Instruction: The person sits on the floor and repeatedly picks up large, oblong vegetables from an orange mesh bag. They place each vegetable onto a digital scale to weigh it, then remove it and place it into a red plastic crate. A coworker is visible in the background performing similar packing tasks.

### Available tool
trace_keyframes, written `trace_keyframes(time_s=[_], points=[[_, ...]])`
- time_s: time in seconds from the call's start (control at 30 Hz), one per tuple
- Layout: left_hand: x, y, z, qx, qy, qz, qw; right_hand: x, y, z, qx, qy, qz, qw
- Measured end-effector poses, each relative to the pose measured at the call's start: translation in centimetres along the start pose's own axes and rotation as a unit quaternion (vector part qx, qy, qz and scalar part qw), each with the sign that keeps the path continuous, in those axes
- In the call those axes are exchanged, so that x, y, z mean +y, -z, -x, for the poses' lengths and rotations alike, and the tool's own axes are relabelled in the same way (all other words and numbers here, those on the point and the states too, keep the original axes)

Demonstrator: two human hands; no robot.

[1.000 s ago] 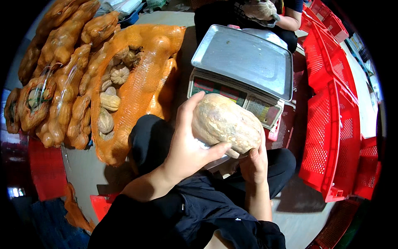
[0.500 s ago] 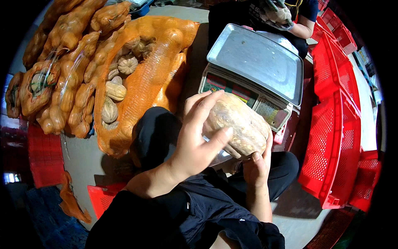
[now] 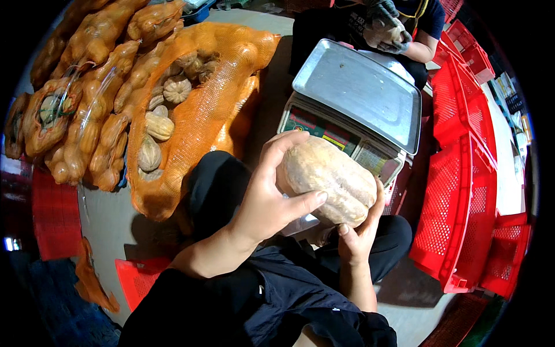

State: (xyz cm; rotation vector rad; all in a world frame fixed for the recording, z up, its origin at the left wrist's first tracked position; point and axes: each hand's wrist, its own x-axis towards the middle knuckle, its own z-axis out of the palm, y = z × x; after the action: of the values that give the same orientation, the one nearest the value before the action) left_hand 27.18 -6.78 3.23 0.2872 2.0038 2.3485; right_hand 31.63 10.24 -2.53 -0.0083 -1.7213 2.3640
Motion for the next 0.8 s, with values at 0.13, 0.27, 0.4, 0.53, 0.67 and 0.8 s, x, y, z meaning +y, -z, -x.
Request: trace_keyframes(time_s=[0.13, 0.27, 0.4, 0.53, 0.67, 0.8], points=[[-0.5, 0.1, -0.1, 0.043, 0.024, 0.143, 0.989, 0.1, -1.1, 0.3, -0.004, 0.006, -0.029, 1.000], [-1.6, 0.7, -0.4, 0.046, 0.015, 0.185, 0.981, 0.2, -0.7, 0.1, -0.004, -0.010, -0.030, 0.999], [-2.1, 1.5, -1.6, 0.107, 0.069, 0.256, 0.958, -0.2, -1.4, -0.8, -0.009, -0.030, -0.030, 0.999], [-3.7, 2.1, -2.0, 0.053, 0.130, 0.266, 0.954, 0.1, -0.9, -1.5, -0.011, 0.045, 0.039, 0.998], [-4.7, 2.6, -2.1, -0.036, 0.190, 0.299, 0.935, -0.3, 0.3, -2.5, -0.041, 0.075, 0.105, 0.991], [-3.8, 1.7, -4.3, -0.046, 0.122, 0.238, 0.962, -2.3, 1.3, -6.0, -0.081, -0.012, 0.121, 0.989]])
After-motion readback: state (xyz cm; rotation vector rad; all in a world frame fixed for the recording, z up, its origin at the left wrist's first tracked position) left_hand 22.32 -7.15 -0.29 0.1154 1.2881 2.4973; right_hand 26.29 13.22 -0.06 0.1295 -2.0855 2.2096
